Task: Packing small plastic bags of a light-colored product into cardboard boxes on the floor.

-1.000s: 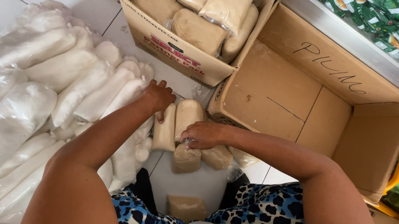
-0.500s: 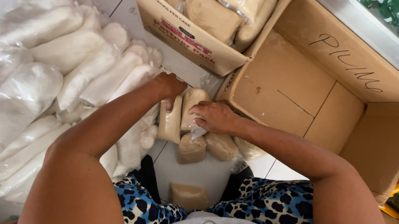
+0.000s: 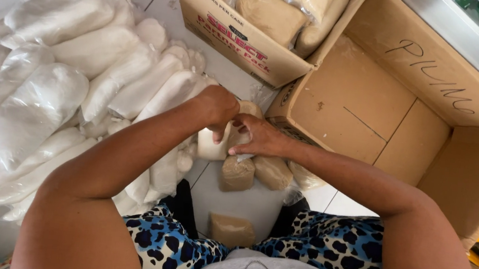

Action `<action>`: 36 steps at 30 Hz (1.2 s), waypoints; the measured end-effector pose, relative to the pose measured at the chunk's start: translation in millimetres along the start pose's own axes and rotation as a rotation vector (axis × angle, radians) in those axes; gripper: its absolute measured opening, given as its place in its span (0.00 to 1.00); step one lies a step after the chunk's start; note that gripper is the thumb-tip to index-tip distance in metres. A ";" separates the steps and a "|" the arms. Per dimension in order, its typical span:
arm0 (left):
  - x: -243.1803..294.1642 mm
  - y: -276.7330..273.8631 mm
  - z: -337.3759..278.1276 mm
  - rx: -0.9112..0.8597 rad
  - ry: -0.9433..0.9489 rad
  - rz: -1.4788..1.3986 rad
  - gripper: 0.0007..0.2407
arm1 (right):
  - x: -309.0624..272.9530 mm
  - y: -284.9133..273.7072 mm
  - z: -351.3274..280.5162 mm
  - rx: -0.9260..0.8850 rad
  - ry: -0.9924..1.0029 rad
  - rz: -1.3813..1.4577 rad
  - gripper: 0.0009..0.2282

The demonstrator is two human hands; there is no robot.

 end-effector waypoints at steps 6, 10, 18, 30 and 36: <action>4.0 -48.8 -32.3 0.137 0.002 -0.035 0.23 | -19.1 -12.8 -8.5 0.020 -0.080 0.016 0.44; 6.7 -75.8 -50.1 0.261 0.036 -0.135 0.20 | -43.9 -31.5 -21.8 0.075 -0.098 0.162 0.39; 1.2 -103.9 -68.8 0.700 0.129 -0.505 0.29 | -51.1 -74.0 -42.3 0.299 -0.005 0.296 0.35; -10.3 -92.7 -48.9 0.629 0.108 -1.058 0.62 | -29.5 -135.8 -55.8 0.552 -0.192 0.661 0.33; 8.4 -72.0 -33.6 0.498 0.338 -1.051 0.50 | -29.2 -142.9 -59.4 0.583 -0.180 0.821 0.31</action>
Point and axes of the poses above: each hand's wrist, its own z-axis towards the middle knuckle, its own y-axis out of the palm, x = y × z, the point moved 6 cm from there along z, towards the middle knuckle, and after that the axes turned 7 degrees about -z, right-handed, at the moved point
